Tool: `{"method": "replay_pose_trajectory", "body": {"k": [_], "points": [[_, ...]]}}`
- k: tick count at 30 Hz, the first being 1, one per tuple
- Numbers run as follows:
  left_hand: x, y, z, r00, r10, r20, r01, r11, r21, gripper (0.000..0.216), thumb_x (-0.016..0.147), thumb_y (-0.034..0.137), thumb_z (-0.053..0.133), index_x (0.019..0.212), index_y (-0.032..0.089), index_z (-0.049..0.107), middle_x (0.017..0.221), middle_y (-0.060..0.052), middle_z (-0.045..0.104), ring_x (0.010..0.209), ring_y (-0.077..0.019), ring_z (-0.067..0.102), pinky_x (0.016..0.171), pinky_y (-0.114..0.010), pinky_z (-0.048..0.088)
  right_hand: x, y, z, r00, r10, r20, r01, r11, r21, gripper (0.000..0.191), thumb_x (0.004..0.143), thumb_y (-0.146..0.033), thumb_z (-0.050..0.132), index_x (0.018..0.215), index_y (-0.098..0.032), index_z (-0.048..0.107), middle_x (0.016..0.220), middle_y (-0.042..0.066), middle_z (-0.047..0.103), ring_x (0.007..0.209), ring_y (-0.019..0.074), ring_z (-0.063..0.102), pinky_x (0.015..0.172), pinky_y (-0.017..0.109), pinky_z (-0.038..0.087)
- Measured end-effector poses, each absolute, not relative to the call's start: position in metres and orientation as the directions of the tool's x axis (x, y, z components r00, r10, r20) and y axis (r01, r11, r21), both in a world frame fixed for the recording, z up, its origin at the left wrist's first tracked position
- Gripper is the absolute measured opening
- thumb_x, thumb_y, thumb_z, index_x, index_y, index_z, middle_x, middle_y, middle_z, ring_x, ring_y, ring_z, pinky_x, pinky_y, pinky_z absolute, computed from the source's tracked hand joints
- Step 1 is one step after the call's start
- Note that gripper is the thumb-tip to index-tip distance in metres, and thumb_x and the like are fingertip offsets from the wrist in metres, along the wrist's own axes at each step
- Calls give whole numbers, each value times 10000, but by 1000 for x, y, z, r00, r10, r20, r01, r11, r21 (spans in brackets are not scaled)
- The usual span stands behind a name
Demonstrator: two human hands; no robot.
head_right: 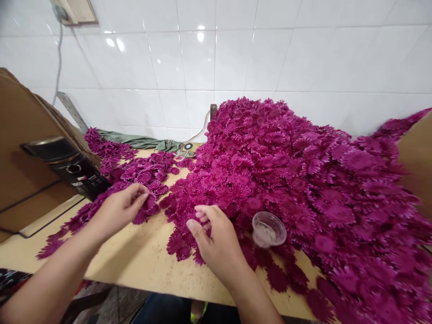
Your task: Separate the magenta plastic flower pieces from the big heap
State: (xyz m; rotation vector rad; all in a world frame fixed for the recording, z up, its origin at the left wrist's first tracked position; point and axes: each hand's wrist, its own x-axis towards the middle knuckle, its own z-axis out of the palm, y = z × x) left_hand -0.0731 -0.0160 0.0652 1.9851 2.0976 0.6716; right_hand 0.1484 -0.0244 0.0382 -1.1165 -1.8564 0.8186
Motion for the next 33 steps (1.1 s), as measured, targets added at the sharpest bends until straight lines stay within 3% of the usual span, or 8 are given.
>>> {"method": "replay_pose_trajectory", "body": {"k": [5,10,16,20,22,26,29,33], "points": [[-12,-22,39,12,961,277,500,-245,830,116,787,275,425,754,206,511,693,1,563,661,-147,528,633,-267,403,126,-22,26,-267,938,223,237,288,-928,195,786,-323,467,855,-149,524,754,43,585,662,131,549,619,263,459],[28,-20,29,-96,989,111,-58,-117,991,168,727,316,552,826,182,577,786,-12,594,768,-141,538,721,-253,418,138,-15,23,-109,944,311,275,329,-904,160,792,-302,438,722,-174,502,632,5,536,590,126,505,568,251,416],[47,-18,30,-30,1000,-6,-417,-7,909,228,710,382,600,788,170,635,781,-23,648,844,-165,576,788,-257,416,148,-14,24,-15,921,389,435,356,-827,192,812,-302,402,717,-178,514,618,17,542,588,147,503,573,279,410],[58,-12,34,103,972,-210,-709,220,670,284,758,379,533,835,137,662,839,-70,679,900,-203,604,853,-304,431,143,-13,25,-93,890,446,528,424,-736,140,801,-222,398,789,-173,528,786,67,570,748,185,533,694,342,441],[64,-9,38,142,947,-288,-755,292,587,251,774,309,519,878,129,660,900,-79,683,937,-198,604,890,-296,421,140,-14,27,-78,858,507,606,445,-660,127,763,-172,414,821,-167,526,877,97,539,856,217,509,770,402,428],[69,-6,50,104,960,-260,-789,239,566,310,786,180,493,1080,125,576,978,-89,679,990,-188,597,928,-301,409,141,-15,36,39,773,633,673,448,-589,289,687,-202,525,972,-159,514,1054,131,449,1033,269,420,883,493,366],[67,-6,56,101,975,-199,-826,193,530,479,775,105,462,1251,139,426,1021,-101,671,998,-191,599,924,-334,420,146,-8,46,-4,781,625,588,508,-630,439,681,-234,550,1107,-158,477,1168,142,412,1140,268,372,960,486,322],[70,-9,52,104,979,-177,-845,181,503,685,648,-28,454,1298,172,371,1096,-70,647,1065,-167,558,960,-313,392,147,13,55,10,844,536,287,511,-810,400,761,-245,452,1152,-159,470,1224,125,457,1170,209,410,1012,406,312]]}}
